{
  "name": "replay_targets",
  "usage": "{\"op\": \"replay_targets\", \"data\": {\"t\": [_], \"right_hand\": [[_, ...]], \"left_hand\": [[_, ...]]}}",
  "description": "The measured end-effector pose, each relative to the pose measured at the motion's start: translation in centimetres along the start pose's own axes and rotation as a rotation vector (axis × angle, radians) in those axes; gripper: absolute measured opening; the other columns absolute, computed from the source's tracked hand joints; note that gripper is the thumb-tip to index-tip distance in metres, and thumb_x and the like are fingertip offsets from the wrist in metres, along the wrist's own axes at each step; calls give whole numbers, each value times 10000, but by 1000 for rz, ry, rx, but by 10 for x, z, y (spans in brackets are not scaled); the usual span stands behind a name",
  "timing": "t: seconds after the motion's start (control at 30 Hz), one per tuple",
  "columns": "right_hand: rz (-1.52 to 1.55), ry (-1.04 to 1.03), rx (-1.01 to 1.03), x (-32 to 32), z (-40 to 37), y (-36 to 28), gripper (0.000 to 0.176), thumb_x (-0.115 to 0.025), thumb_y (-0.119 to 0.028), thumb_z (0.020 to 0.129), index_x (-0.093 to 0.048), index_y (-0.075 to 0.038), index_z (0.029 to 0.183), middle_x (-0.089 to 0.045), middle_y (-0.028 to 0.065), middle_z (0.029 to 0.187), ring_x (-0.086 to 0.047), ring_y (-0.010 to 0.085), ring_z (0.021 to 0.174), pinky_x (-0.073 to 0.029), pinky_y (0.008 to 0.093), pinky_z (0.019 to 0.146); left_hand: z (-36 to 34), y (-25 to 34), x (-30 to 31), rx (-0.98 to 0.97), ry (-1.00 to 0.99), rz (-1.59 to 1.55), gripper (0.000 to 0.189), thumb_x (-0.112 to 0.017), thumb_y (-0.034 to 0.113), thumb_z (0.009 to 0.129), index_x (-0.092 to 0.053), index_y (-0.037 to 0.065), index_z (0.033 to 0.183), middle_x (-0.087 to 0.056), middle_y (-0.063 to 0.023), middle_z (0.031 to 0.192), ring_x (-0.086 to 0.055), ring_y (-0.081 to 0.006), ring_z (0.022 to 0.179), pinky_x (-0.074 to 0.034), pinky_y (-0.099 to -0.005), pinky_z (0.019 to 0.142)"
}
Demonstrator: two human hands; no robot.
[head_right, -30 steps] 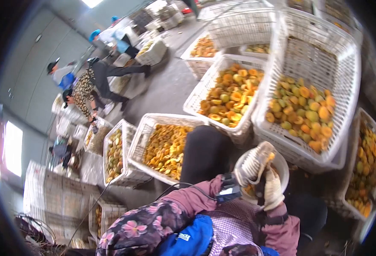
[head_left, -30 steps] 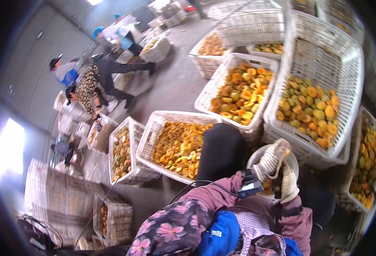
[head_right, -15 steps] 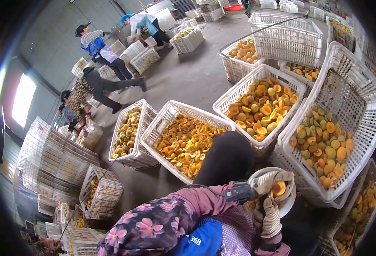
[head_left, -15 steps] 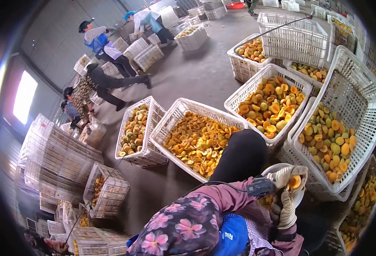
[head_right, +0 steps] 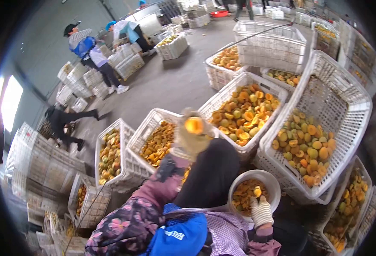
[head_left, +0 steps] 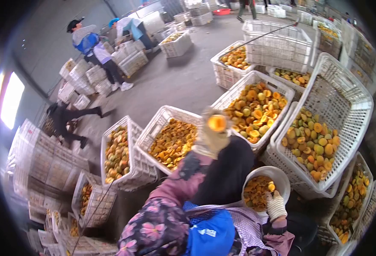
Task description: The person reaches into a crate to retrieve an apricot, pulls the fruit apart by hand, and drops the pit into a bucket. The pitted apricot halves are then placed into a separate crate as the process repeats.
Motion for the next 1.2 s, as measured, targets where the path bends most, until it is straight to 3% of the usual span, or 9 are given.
{"op": "replay_targets", "data": {"t": [0.17,0.27,0.37,0.5,0.63,0.77,0.83,0.9,1.2], "right_hand": [[-130,7,-69,-10,11,7,548,-503,-408,854,-502,80,1105,-582,309,966,-553,450,927,-437,448,790],[-305,-15,-174,0,16,-1,537,-476,-461,858,-509,9,1116,-593,293,952,-566,430,925,-448,474,794],[-233,-34,-281,-7,19,35,504,-489,-445,854,-506,-9,1107,-609,267,903,-591,415,860,-470,456,739],[15,-31,-378,-2,17,32,512,-540,-431,836,-495,13,1087,-579,187,688,-554,249,455,-436,367,420],[123,-48,-430,-1,14,32,511,-528,-424,839,-523,23,1088,-623,216,819,-622,299,673,-479,379,614],[12,22,-363,-25,28,82,448,-517,-375,861,-496,18,1075,-569,117,637,-518,200,440,-418,329,418],[53,35,-441,-14,24,60,459,-516,-375,862,-479,23,1087,-569,130,641,-531,209,454,-430,325,426],[122,-100,-643,-12,21,44,620,-472,-478,848,-473,39,1190,-589,270,1024,-575,373,972,-448,405,829],[-140,-2,-374,-34,42,48,574,-474,-476,852,-522,40,1098,-614,256,919,-613,352,850,-463,405,787]], "left_hand": [[32,-11,116,-11,156,-231,223,-508,284,895,-547,66,922,-580,-43,808,-566,-167,745,-485,-296,701],[77,-28,118,81,363,12,402,-494,336,914,-500,-3,1130,-595,-103,987,-580,-231,917,-480,-329,841],[121,-78,172,-3,-143,268,386,-493,170,905,-416,-26,1227,-594,-117,1012,-561,-304,951,-445,-355,887],[74,-11,184,7,423,1208,440,-469,157,887,-358,-10,1279,-602,-135,990,-568,-202,888,-462,-372,809],[76,-23,217,-7,441,1418,425,-486,163,864,-388,9,1248,-602,-134,990,-565,-216,899,-458,-372,811],[120,-63,226,139,368,1668,411,-502,170,841,-418,27,1217,-601,-133,989,-562,-229,909,-454,-373,814],[143,-79,228,229,352,1774,404,-511,173,829,-433,36,1201,-601,-133,989,-561,-236,914,-452,-373,816],[163,-91,232,295,336,1850,397,-519,176,818,-448,46,1186,-601,-133,988,-559,-243,919,-449,-374,817],[173,-103,253,299,281,1860,367,-557,191,766,-515,88,1116,-600,-131,987,-553,-274,942,-440,-375,824]]}}
Point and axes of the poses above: each hand's wrist, its own z-axis towards the middle knuckle, its own x-axis out of the back of the hand, y = z × x, the point moved 4 cm from there along z, towards the middle knuckle
